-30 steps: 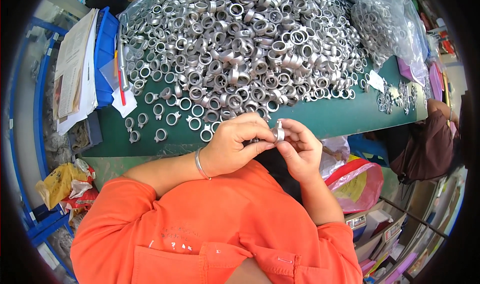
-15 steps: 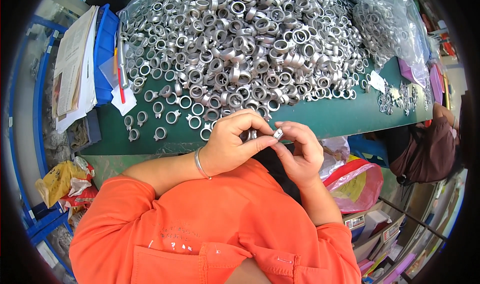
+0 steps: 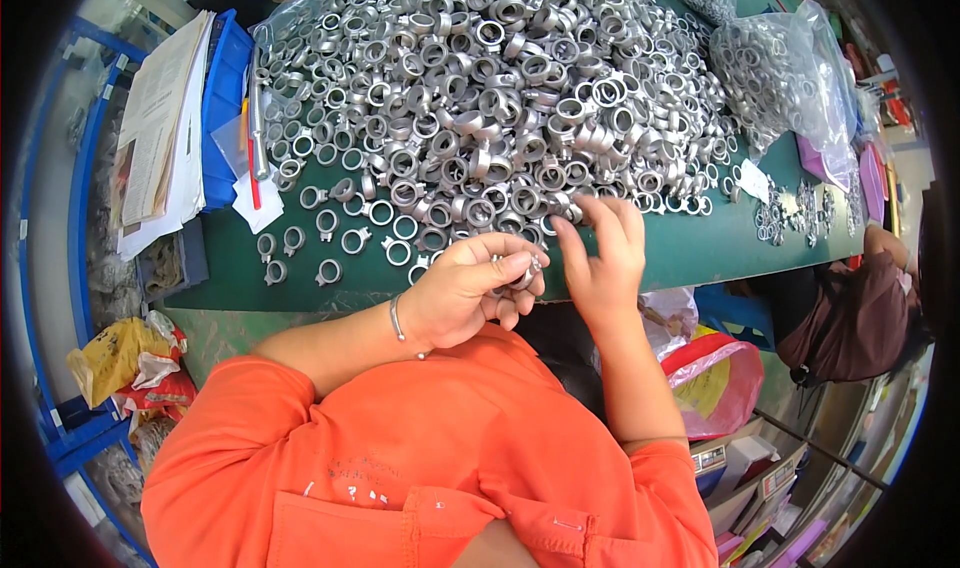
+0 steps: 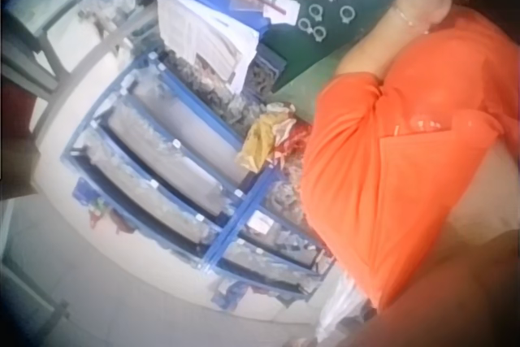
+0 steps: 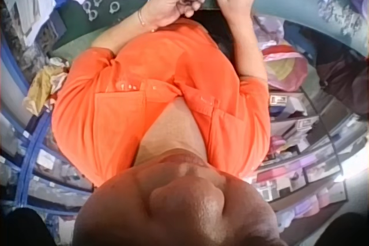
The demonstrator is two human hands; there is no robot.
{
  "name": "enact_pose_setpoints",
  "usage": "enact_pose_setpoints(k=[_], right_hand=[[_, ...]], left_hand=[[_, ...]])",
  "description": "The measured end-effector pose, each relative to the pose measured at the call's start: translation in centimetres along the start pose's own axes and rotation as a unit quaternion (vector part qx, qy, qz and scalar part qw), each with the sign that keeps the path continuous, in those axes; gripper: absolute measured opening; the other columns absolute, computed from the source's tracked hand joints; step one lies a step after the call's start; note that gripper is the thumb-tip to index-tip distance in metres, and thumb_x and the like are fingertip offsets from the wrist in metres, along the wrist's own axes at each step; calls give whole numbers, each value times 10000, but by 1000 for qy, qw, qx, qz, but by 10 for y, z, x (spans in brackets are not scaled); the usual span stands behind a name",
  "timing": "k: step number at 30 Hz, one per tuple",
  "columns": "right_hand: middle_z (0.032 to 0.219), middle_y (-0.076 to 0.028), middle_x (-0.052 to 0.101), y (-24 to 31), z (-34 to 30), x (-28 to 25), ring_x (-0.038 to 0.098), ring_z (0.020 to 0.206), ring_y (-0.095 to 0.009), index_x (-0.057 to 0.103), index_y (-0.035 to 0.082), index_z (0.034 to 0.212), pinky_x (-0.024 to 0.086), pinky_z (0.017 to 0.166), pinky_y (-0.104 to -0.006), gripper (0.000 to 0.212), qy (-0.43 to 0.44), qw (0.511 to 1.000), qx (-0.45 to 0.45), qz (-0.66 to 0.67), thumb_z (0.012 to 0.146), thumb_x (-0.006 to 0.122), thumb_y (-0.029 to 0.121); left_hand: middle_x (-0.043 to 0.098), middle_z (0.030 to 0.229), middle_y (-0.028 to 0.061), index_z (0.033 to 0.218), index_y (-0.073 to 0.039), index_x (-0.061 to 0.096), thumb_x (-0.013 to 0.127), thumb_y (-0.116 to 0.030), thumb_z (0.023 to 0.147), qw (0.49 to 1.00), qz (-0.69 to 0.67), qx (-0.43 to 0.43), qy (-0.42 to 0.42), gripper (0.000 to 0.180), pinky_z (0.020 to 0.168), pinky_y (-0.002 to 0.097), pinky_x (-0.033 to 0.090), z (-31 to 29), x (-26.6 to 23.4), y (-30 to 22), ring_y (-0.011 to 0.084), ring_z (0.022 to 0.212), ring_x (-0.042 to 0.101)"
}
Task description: The person picks up and handles metal ring-like components from a large pile on a workbench, turning them over by hand and later looking at smaller metal clips held in their palm.
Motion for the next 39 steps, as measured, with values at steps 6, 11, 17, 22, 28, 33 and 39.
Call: enact_pose_setpoints(k=[6,11,17,22,28,33,39], right_hand=[[838,-108,568,-15,-3,7,550,754,-261,632,9,868,445,661,-337,220,-18,1000,14,19,665,715,9],[885,-106,591,-10,-9,-3,573,662,-160,628,-7,895,478,585,-252,197,-40,990,64,119,710,683,-46],[926,-112,623,-8,-17,0,574,706,-136,543,-3,944,480,635,-237,281,-33,964,80,253,701,622,-120],[1009,-160,604,9,-16,-2,607,857,-182,510,7,974,502,720,-265,313,-35,919,87,384,720,549,-172],[941,-113,604,-13,-32,9,596,826,-151,524,-61,1128,490,689,-255,366,94,805,330,484,980,377,240],[832,-69,599,-5,-37,9,579,739,-113,566,-48,1057,472,655,-233,321,143,746,309,572,951,457,234],[1083,-146,500,15,-21,-16,582,854,-183,604,-16,948,494,744,-268,249,0,943,79,324,725,647,-117]], left_hand=[[607,854,93,938,-23,537,566,-142,878,996,51,32,-58,136,508,251,490,-2,4,-8,174,689,611],[600,803,66,983,-18,540,603,-108,859,982,147,87,-75,166,508,227,476,0,6,-13,138,670,596],[598,852,51,1034,5,557,621,-54,837,953,233,161,-107,215,511,199,485,2,16,-22,84,678,584],[620,861,30,844,-27,645,705,-37,757,850,448,265,-82,107,547,192,457,-2,21,-33,72,685,573],[615,837,59,828,-29,653,708,-1,723,781,505,365,-29,122,678,257,466,-4,27,-32,151,781,585],[610,818,53,824,-33,654,674,21,731,757,517,399,-23,109,589,238,469,-6,32,-33,138,704,578],[600,834,70,1071,8,528,566,-94,883,952,277,115,-61,217,449,190,460,2,14,-21,139,627,593]])
Point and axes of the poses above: each hand's wrist, its own z-axis towards the middle knuckle, its own x-axis out of the palm, y = z × x, the point moved 5 cm from there along z, towards the middle knuckle
